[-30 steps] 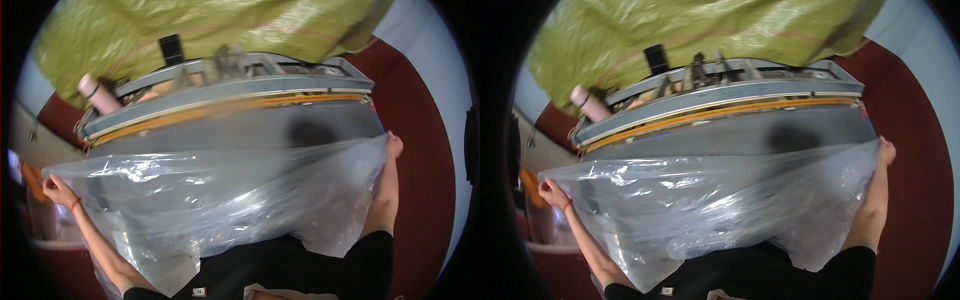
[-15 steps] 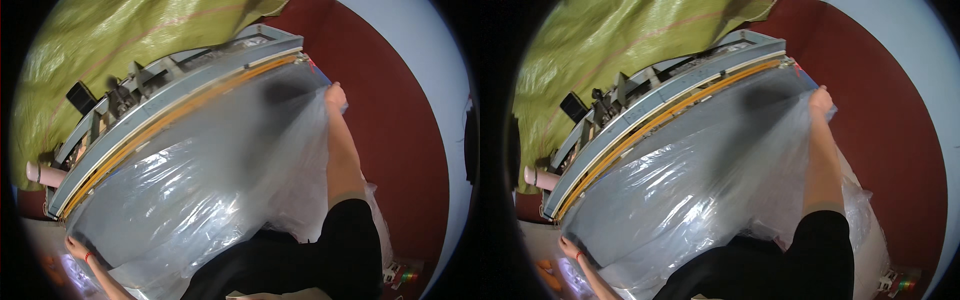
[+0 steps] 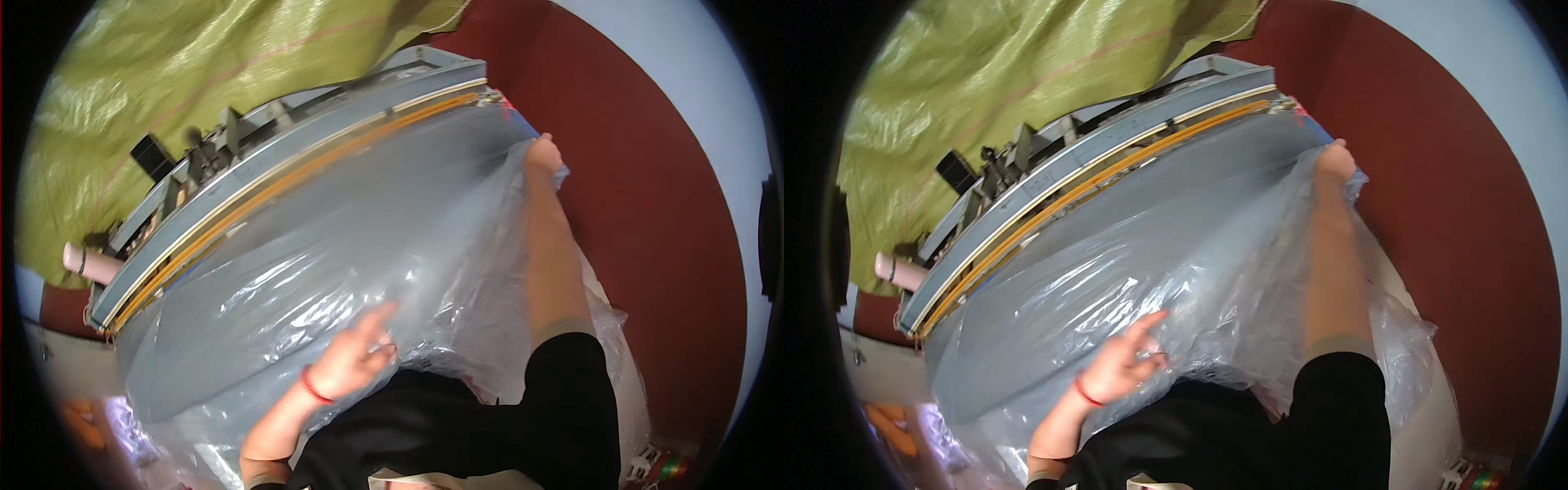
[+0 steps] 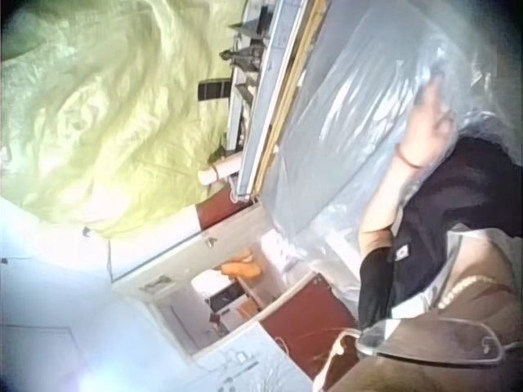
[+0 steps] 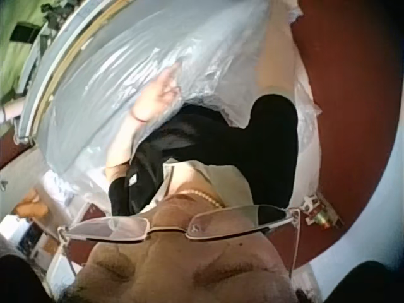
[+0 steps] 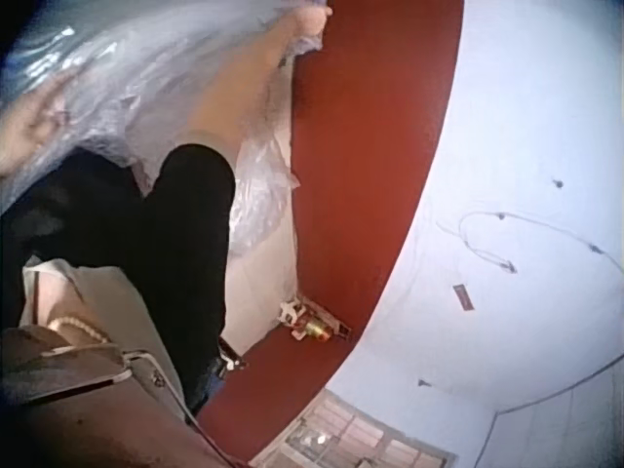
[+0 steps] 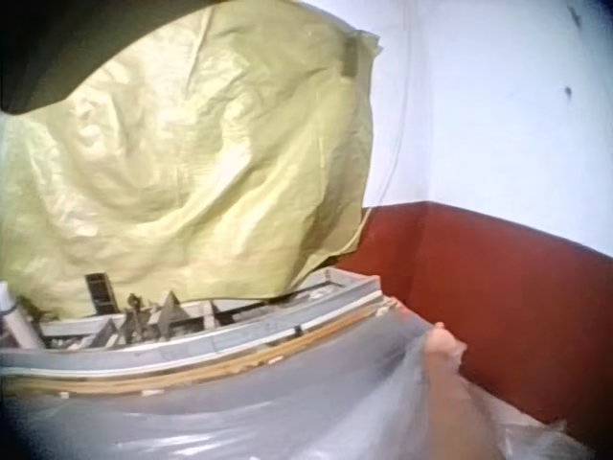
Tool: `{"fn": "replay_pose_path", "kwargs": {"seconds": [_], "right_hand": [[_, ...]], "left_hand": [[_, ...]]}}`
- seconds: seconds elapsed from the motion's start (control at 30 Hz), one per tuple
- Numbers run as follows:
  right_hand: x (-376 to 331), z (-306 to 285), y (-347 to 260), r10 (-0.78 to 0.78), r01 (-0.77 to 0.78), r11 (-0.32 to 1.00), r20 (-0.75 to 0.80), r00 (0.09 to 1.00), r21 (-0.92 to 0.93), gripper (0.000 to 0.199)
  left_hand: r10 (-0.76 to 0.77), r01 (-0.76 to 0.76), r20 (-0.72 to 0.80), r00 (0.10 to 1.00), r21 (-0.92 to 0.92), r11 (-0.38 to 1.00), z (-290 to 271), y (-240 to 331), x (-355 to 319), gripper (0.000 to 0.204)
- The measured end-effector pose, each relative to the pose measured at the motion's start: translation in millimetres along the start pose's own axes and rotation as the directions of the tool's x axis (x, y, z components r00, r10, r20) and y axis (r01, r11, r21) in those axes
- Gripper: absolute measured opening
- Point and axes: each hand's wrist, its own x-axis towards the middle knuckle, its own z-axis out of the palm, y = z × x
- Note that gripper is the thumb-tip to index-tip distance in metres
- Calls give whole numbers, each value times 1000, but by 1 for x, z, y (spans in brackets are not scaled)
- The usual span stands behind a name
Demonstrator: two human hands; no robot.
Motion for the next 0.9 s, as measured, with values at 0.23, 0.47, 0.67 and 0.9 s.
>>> {"fn": "replay_pose_path", "kwargs": {"seconds": [0.23, 0.47, 0.67, 0.9], "right_hand": [[2, -15, 17, -34, 35, 999, -21, 999, 24, 27], [-4, -10, 10, -55, 55, 997, 1, 998, 62, 28], [-8, -18, 14, -39, 39, 997, -5, 999, 60, 26], [-16, -25, 5, -51, 51, 995, 0, 999, 82, 25]], "left_hand": [[-27, -840, -840, 542, -540, -51, -110, -70, -130, 54], [6, -636, -643, 766, -759, -141, -13, -5, -137, 84], [-276, -718, -855, 440, -519, 463, -23, -35, -201, 28], [-765, 2, -597, 243, -788, 616, 71, -134, -266, 9]]}}
